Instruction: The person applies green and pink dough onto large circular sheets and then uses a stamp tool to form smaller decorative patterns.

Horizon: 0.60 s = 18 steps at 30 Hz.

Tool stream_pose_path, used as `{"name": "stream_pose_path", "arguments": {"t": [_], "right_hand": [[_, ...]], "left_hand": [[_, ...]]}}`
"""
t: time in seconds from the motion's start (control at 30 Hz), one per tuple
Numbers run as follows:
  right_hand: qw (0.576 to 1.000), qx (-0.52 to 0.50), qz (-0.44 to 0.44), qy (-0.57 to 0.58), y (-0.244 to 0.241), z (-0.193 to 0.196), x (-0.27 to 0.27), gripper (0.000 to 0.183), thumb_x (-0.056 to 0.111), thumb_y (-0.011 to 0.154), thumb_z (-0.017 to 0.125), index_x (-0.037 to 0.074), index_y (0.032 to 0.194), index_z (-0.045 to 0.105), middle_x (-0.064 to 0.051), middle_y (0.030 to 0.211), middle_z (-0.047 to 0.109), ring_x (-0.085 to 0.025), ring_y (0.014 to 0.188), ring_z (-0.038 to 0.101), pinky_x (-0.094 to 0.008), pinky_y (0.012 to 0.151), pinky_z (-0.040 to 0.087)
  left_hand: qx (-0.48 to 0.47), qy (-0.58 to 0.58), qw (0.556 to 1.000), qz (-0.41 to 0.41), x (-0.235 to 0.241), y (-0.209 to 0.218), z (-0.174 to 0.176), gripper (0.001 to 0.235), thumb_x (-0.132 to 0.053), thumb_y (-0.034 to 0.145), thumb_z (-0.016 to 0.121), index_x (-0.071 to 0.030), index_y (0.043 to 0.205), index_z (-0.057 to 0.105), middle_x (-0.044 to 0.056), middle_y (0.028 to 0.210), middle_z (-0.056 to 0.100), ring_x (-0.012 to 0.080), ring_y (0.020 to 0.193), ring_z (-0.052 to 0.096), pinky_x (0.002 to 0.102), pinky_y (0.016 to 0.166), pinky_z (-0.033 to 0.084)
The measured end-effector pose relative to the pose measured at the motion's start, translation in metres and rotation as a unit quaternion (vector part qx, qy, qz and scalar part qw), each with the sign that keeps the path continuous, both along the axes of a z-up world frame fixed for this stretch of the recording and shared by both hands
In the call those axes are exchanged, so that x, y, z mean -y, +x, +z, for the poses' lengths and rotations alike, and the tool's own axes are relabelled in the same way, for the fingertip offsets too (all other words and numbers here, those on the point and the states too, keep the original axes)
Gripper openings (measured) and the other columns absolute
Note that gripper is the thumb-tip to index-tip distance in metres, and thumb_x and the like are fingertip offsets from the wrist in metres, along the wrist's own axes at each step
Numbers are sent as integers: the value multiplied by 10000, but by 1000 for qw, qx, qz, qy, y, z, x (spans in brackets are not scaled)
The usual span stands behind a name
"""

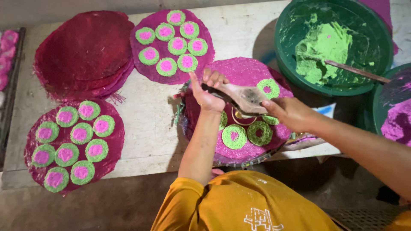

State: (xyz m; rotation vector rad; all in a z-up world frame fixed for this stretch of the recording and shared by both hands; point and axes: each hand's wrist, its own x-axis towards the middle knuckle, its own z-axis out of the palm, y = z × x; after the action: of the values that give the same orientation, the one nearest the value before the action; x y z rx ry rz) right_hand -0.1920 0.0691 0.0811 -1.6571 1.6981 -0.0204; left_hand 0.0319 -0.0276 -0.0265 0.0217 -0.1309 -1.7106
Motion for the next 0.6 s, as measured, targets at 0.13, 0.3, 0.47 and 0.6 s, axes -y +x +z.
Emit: {"name": "stream_pose_path", "arguments": {"t": [0.13, 0.3, 0.47, 0.6], "right_hand": [[999, -7, 31, 0, 1, -6, -3, 751, 629, 1013, 331, -21, 902, 689, -243, 711, 651, -397, 729, 670, -491, 786, 520], [998, -55, 23, -7, -12, 7, -7, 731, 649, 974, 344, 39, 956, 747, -268, 804, 723, -456, 850, 705, -526, 803, 525], [990, -132, -11, -42, -13, 10, -5, 688, 640, 983, 366, 78, 1090, 748, -298, 871, 728, -483, 902, 698, -548, 836, 533], [989, -78, -1, -123, -2, -6, -1, 677, 616, 993, 367, 50, 1147, 706, -260, 846, 729, -479, 879, 685, -560, 793, 526]], "left_hand": [[16, 57, 998, 4, -6, 1, -11, 545, -648, 1038, 411, -198, 733, 456, -74, 611, 394, 128, 603, 435, 361, 750, 421], [-17, 141, 990, -18, -12, -24, -18, 528, -613, 1017, 429, -208, 678, 431, -68, 576, 372, 135, 571, 403, 353, 731, 410], [6, 105, 994, 2, 4, -39, -10, 512, -586, 1021, 421, -210, 673, 410, -75, 564, 349, 124, 553, 375, 349, 682, 400], [36, 86, 996, 8, 16, -24, 4, 547, -624, 1003, 377, -212, 643, 383, -80, 528, 312, 115, 485, 317, 344, 591, 371]]}}
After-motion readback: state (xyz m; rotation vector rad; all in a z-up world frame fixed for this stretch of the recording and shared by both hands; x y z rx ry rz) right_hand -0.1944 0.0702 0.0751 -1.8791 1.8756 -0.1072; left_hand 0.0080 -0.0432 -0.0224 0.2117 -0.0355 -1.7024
